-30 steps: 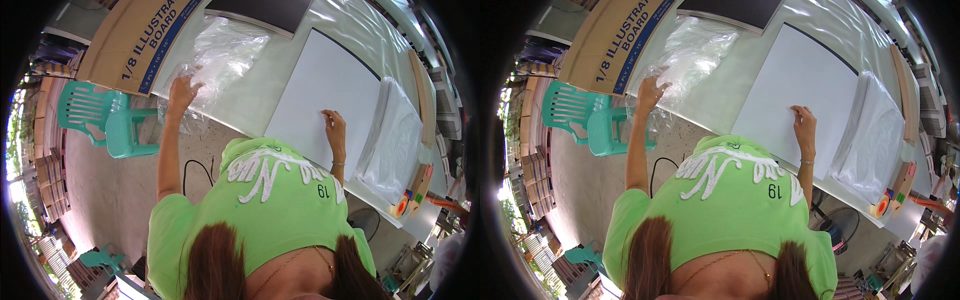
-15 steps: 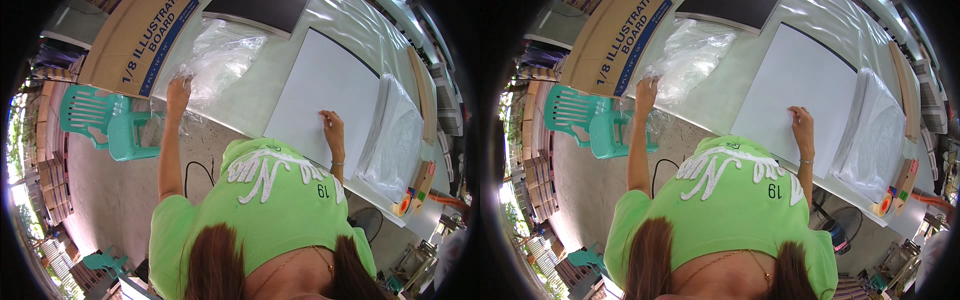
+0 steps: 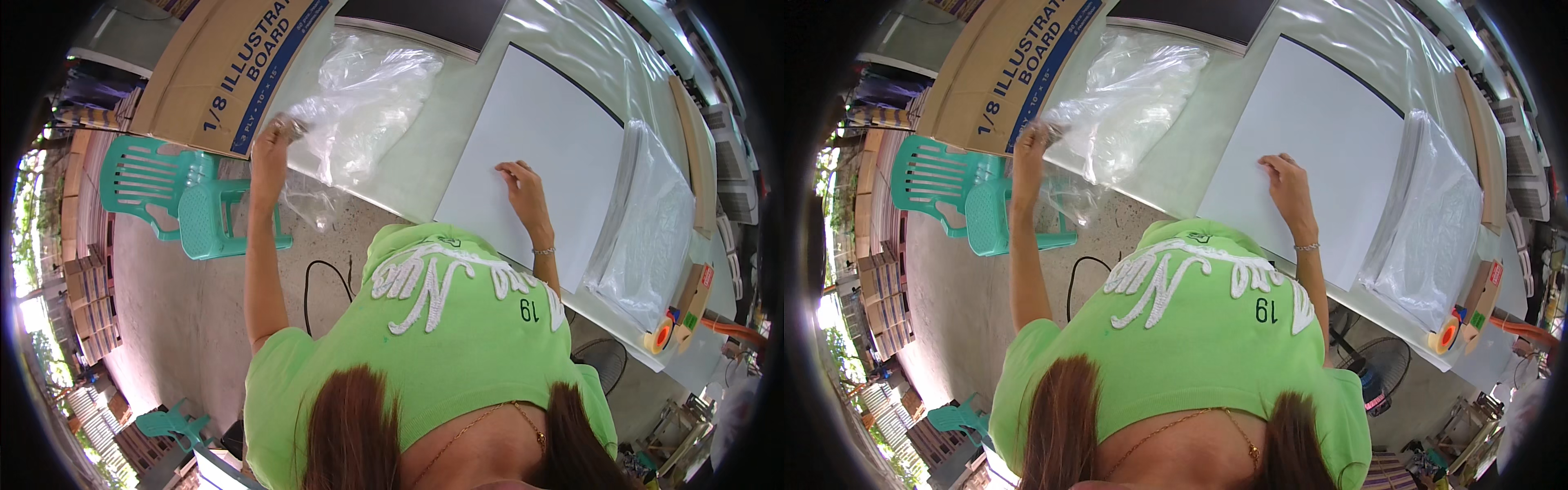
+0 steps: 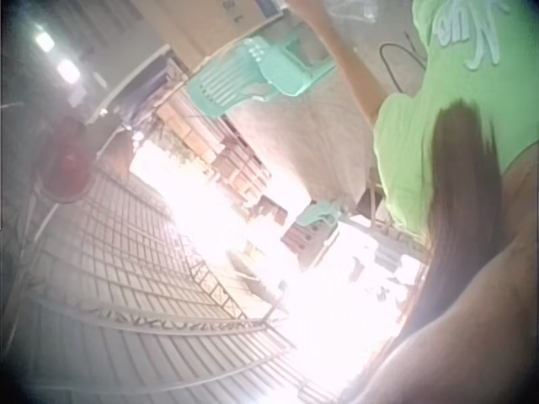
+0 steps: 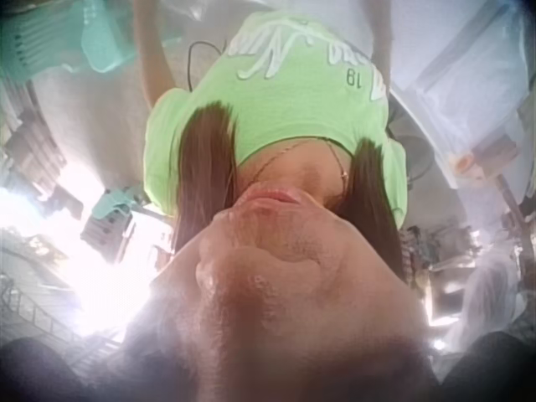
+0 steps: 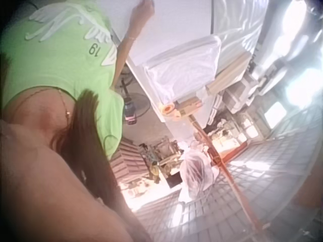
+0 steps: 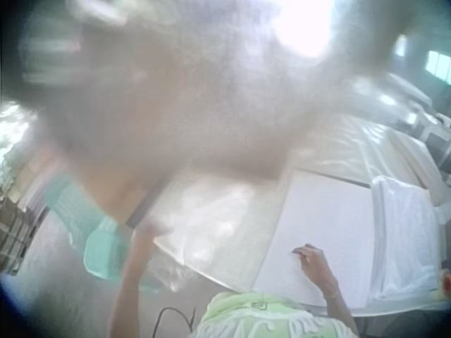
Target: The person places illustration boards into individual plastic sleeves by hand, sliding the boards into the bags and folding the excess plastic over the edge.
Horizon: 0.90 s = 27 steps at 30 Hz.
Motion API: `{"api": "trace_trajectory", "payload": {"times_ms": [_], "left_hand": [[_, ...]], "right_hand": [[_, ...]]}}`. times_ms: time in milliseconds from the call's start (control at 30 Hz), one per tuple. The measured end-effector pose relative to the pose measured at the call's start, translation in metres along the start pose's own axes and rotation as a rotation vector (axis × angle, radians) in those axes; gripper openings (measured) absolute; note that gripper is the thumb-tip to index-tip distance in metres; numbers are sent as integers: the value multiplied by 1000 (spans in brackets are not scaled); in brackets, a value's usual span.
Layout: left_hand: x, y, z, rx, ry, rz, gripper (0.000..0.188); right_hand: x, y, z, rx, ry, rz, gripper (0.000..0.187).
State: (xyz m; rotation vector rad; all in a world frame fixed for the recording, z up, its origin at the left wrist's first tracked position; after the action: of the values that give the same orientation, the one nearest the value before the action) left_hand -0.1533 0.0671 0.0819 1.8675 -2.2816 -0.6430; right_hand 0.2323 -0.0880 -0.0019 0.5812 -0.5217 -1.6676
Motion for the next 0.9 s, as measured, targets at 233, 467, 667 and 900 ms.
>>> {"api": "trace_trajectory", "payload": {"times_ms": [233,467,667,900], "left_hand": [[-34,21,-16,368,50,-158,23],[-26,83,-78,341,-144,-475,26],[-8,79,-174,241,-275,-411,21],[-9,-31,-267,92,-429,205,18]], "right_hand": [[-37,-67,92,-67,353,199,27],[-43,-101,129,-139,305,395,34],[-60,-59,174,-292,374,295,42],[-67,13,280,-529,656,-31,39]]}}
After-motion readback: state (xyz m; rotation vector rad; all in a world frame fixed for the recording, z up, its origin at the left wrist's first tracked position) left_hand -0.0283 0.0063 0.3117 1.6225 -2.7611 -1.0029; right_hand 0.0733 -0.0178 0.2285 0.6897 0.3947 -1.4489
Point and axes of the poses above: each hand's wrist, its own x-axis away from the middle knuckle, its own y-axis out of the back of the hand, z = x × y, the point moved 9 cm from there along -x, towards the middle knuckle, and after that the axes turned 4 degrees about z, right-handed, at the moved point
